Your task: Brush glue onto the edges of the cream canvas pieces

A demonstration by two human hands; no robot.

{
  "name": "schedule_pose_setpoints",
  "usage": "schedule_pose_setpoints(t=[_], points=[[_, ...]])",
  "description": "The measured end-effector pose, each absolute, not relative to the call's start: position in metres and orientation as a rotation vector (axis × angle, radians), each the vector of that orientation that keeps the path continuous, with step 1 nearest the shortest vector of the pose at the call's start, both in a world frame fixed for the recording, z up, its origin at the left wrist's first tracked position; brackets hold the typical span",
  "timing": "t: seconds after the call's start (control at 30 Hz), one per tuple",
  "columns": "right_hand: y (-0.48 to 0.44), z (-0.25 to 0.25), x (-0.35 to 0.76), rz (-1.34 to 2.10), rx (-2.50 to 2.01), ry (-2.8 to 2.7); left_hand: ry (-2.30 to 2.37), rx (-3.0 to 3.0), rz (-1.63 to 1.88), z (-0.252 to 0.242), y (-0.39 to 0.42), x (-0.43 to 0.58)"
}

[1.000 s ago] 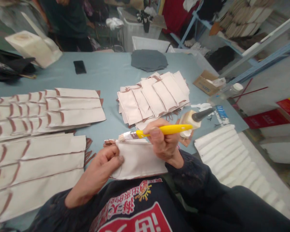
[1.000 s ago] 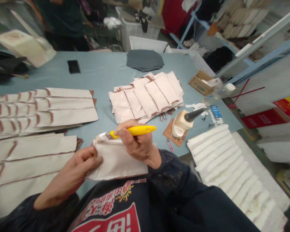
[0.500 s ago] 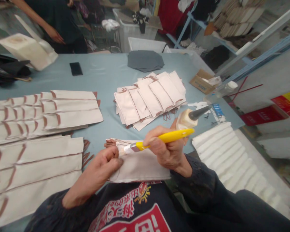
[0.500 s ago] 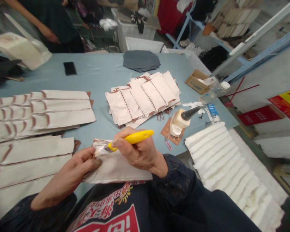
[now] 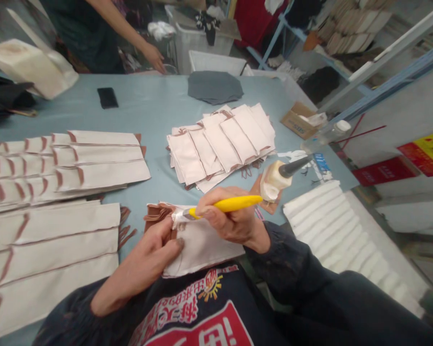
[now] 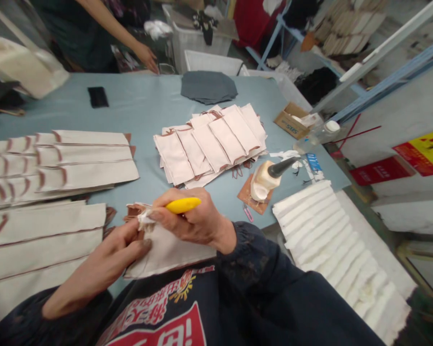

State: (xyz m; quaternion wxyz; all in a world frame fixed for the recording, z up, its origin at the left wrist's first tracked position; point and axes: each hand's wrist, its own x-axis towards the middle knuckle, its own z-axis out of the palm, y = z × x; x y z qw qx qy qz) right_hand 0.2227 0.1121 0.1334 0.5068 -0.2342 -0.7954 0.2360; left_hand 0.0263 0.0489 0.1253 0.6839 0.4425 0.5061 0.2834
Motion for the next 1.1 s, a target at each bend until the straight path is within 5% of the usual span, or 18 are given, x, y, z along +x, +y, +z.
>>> schedule_pose_setpoints(t=[0.27, 0.5, 1.1], points=[[0.09, 0.112, 0.229, 0.552, -0.857, -1.451, 1.376, 1.612, 0.804, 0.102, 0.046, 0.03], [0.084, 0.125, 0.235, 0.534, -0.726, -1.716, 1.291, 2.134, 1.001, 0.081, 0.04, 0.029], [0.075, 0.125, 0.221, 0.655, -0.576, -1.892, 1.378, 2.424, 1.006, 0.08, 0.041, 0.025]])
